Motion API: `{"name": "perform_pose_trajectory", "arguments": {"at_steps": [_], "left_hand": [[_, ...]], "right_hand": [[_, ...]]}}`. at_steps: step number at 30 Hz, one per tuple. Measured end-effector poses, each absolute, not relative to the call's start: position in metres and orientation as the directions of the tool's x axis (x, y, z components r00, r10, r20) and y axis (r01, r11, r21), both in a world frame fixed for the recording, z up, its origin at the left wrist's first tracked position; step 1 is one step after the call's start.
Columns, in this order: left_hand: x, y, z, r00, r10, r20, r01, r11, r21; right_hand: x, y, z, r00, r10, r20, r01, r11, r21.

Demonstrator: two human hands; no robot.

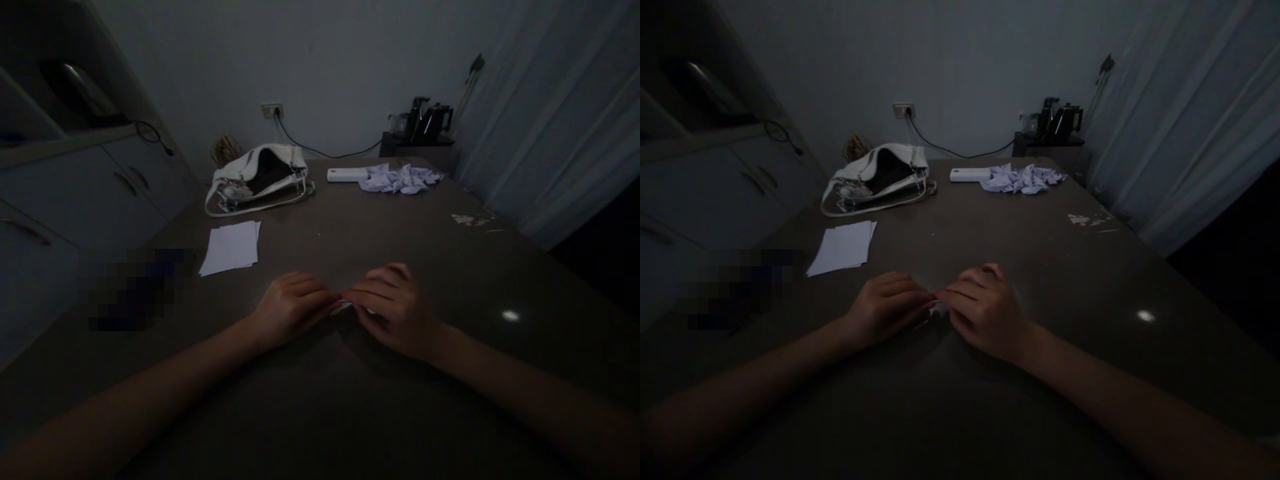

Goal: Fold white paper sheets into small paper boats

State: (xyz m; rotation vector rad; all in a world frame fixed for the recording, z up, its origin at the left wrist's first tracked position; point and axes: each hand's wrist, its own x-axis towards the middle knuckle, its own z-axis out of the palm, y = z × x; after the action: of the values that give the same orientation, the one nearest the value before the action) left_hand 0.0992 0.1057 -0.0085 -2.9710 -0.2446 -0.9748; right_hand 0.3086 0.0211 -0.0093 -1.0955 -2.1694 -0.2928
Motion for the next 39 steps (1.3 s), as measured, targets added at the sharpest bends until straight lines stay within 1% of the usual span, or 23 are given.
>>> {"name": "perform_pose_trajectory", "arguments": {"at_steps": [2,4,6,8,12,14,20,24,27,31,34,37,39], "left_hand": [[0.1,0.104,-0.009,0.796,0.086,0.599,0.11,-0.994,-0.004],[0.1,0.102,-0.008,0.797,0.049,0.602,0.098,-0.994,-0.048],[0.1,0.1,-0.007,0.795,0.029,0.606,0.095,-0.993,-0.077],[0.099,0.1,-0.006,0.79,0.021,0.613,0.089,-0.993,-0.08],[0.097,0.104,-0.003,0.785,0.045,0.617,0.105,-0.993,-0.062],[0.097,0.106,-0.002,0.781,0.066,0.621,0.128,-0.99,-0.055],[0.095,0.113,-0.001,0.767,0.105,0.633,0.192,-0.979,-0.071],[0.093,0.117,-0.001,0.764,0.148,0.627,0.241,-0.968,-0.065],[0.092,0.12,-0.001,0.767,0.156,0.622,0.239,-0.97,-0.052],[0.091,0.122,-0.001,0.739,0.182,0.649,0.261,-0.965,-0.026],[0.09,0.123,0.0,0.717,0.214,0.664,0.3,-0.954,-0.017],[0.09,0.124,-0.001,0.724,0.216,0.655,0.296,-0.955,-0.012],[0.09,0.124,-0.002,0.727,0.215,0.652,0.295,-0.955,-0.014]], "right_hand": [[0.306,0.02,-0.011,-0.404,0.628,0.665,0.781,0.615,-0.107],[0.304,0.02,-0.011,-0.374,0.643,0.668,0.792,0.596,-0.132],[0.303,0.02,-0.011,-0.347,0.658,0.668,0.801,0.579,-0.155],[0.304,0.022,-0.01,-0.327,0.683,0.653,0.808,0.561,-0.182],[0.313,0.027,-0.008,-0.257,0.768,0.587,0.836,0.481,-0.263],[0.319,0.031,-0.007,-0.216,0.794,0.569,0.846,0.443,-0.296],[0.332,0.04,-0.007,-0.115,0.819,0.562,0.854,0.37,-0.365],[0.335,0.042,-0.009,-0.103,0.827,0.553,0.862,0.352,-0.365],[0.338,0.044,-0.01,-0.103,0.822,0.561,0.871,0.347,-0.349],[0.347,0.05,-0.013,-0.044,0.821,0.569,0.886,0.295,-0.356],[0.353,0.054,-0.017,0.017,0.831,0.556,0.863,0.268,-0.428],[0.352,0.054,-0.019,0.068,0.849,0.523,0.804,0.264,-0.532],[0.347,0.052,-0.017,0.078,0.857,0.51,0.774,0.27,-0.572]]}}
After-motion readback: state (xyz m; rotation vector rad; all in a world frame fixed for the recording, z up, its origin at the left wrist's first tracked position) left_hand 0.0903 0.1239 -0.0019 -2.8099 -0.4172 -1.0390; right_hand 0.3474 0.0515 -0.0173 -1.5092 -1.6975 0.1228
